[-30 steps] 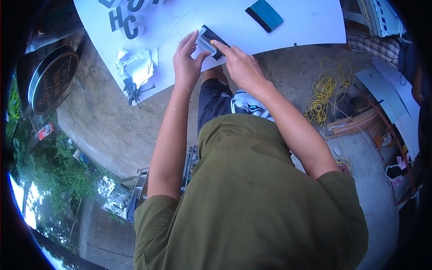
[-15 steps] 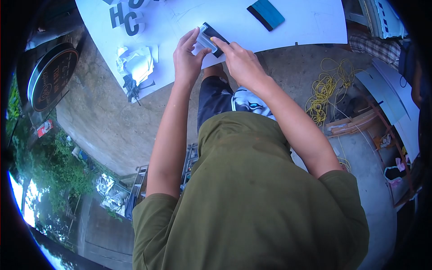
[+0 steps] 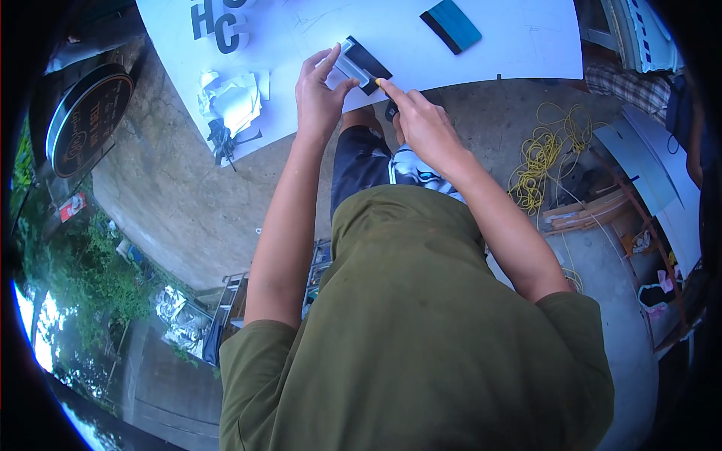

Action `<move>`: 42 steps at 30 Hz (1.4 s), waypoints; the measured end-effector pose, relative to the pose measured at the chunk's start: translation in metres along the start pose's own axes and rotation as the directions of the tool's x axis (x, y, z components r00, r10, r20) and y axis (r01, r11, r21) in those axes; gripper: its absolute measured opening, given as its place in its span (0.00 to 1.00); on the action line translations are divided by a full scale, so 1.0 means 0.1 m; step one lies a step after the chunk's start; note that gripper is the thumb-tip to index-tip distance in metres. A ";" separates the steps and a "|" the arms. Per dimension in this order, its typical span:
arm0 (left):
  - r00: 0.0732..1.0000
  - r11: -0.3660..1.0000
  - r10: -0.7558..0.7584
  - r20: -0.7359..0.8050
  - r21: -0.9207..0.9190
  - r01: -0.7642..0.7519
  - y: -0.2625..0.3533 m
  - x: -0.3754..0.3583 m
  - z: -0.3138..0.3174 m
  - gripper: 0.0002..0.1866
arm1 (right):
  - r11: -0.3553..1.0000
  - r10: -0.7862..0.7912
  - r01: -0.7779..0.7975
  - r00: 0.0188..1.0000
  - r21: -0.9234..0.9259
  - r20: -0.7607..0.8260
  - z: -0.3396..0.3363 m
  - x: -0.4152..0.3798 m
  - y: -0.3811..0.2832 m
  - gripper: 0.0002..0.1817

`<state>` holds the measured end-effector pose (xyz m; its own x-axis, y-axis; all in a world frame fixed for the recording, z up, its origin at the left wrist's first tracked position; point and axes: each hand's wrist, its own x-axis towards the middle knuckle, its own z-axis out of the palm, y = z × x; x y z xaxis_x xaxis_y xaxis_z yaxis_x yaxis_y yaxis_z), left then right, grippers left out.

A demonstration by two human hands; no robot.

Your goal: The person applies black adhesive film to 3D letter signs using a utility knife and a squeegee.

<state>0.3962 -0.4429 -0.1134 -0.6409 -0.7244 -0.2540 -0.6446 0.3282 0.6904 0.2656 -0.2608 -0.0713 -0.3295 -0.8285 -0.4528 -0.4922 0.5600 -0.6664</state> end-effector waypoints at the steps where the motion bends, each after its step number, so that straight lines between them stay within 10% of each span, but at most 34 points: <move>1: 1.000 1.000 0.002 -0.002 -0.002 -0.002 0.00 0.00 0.00 0.41 | 1.000 -0.015 0.015 1.000 -0.001 -0.019 0.01 -0.02 0.02 0.37; 27: 0.994 0.992 0.084 -0.068 0.100 -0.077 0.01 -0.06 0.00 0.39 | 0.998 0.023 -0.013 0.989 0.068 -0.148 -0.10 -0.34 -0.02 0.37; 33: 0.980 0.952 -0.095 -0.174 0.272 0.141 0.10 -0.26 0.03 0.33 | 0.987 0.073 -0.031 0.962 0.159 -0.262 -0.04 -0.41 0.04 0.36; 37: 0.951 0.877 0.297 -0.084 0.417 -0.237 0.22 -0.24 -0.03 0.30 | 0.983 0.095 -0.050 0.964 0.179 -0.248 0.04 -0.34 0.07 0.36; 42: 0.919 0.810 0.393 0.013 0.468 -0.353 0.12 -0.15 0.03 0.21 | 0.983 0.110 -0.074 0.970 0.169 -0.215 0.10 -0.21 0.07 0.36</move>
<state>0.3968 -0.4262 -0.1035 -0.8481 -0.5291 0.0288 -0.4912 0.8054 0.3318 0.2775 -0.2396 -0.0721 -0.5473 -0.7430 -0.3852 -0.3229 0.6120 -0.7219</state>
